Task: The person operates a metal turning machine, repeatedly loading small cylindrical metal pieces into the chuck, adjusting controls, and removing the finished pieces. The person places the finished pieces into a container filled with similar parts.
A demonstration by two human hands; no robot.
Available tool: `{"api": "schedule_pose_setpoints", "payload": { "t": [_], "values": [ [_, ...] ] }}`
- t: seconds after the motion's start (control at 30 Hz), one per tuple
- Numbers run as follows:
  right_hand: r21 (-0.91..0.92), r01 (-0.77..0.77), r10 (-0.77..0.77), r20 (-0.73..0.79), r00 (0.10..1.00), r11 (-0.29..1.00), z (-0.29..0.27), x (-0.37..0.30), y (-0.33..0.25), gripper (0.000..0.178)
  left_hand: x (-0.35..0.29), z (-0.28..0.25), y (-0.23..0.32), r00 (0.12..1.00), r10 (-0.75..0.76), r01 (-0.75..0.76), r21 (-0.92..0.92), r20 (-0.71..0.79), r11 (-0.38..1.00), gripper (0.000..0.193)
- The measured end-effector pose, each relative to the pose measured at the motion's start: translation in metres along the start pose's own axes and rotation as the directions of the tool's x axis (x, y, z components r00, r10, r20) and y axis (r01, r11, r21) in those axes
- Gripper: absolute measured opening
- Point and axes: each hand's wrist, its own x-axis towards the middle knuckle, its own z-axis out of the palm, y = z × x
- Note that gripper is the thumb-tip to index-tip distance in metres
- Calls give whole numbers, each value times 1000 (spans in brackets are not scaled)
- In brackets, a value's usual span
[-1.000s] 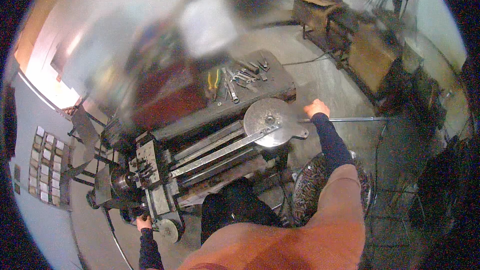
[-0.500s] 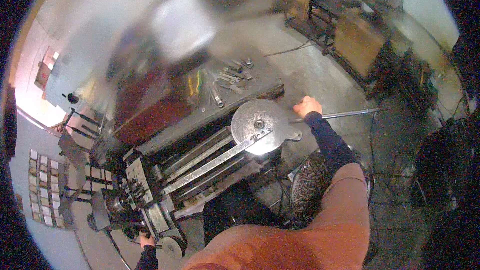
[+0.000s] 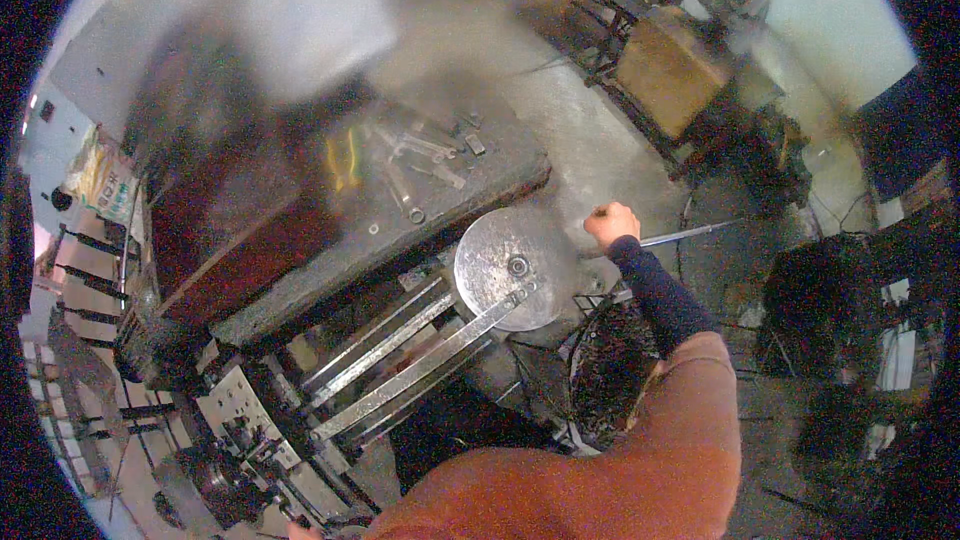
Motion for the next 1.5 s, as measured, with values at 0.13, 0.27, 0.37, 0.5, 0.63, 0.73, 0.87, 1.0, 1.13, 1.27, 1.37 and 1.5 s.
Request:
{"api": "schedule_pose_setpoints", "payload": {
  "t": [0.13, 0.27, 0.37, 0.5, 0.63, 0.73, 0.87, 1.0, 1.13, 1.27, 1.37, 1.5],
  "values": [
    [-15, -31, 31, 30, 999, 999, 4, 4, 7, 28, 14, -4, 9, 996, 51, -53, 25, 75, 998, 59],
    [-38, -39, 40, 50, 998, 999, -2, 2, -6, 30, 19, -1, 7, 993, 67, -70, 26, 102, 997, 69],
    [-14, -24, 24, 22, 999, 1000, -1, 0, -3, 33, 28, 10, -6, 990, 69, -75, 49, 126, 996, 77],
    [41, 2, -1, -22, 1000, 999, 0, -1, 0, 32, 46, 45, -27, 758, 203, -511, -371, -619, 775, 25],
    [25, 53, -53, -36, 998, 998, 3, -3, 3, 32, 35, 46, -26, 766, 232, -473, -281, -600, 835, 22],
    [28, 48, -47, -15, 999, 998, -3, -5, 0, 34, 16, 36, -21, 808, 138, -370, -312, -573, 875, 28],
    [36, 33, -31, -66, 997, 999, 2, -8, 2, 33, 33, 49, -26, 753, 114, -422, -343, -647, 839, 37],
    [17, 4, -3, -81, 997, 1000, -6, -15, 3, 35, 18, 46, -14, 639, 66, -527, -373, -766, 764, 37],
    [42, -37, 40, -84, 996, 998, -11, -26, -3, 41, 18, 42, -18, 685, 95, -592, -475, -723, 651, 34],
    [43, -68, 70, -44, 997, 997, -1, -22, 1, 43, 27, 53, -21, 557, 9, -586, -385, -831, 713, 29],
    [49, -84, 83, 32, 996, 995, -14, -27, 3, 43, -2, 43, -18, 577, 49, -608, -388, -815, 693, 25],
    [7, -171, 170, 48, 984, 985, -14, -29, 13, 46, -13, 37, -8, 548, 3, -608, -396, -837, 688, 23]
  ]
}}
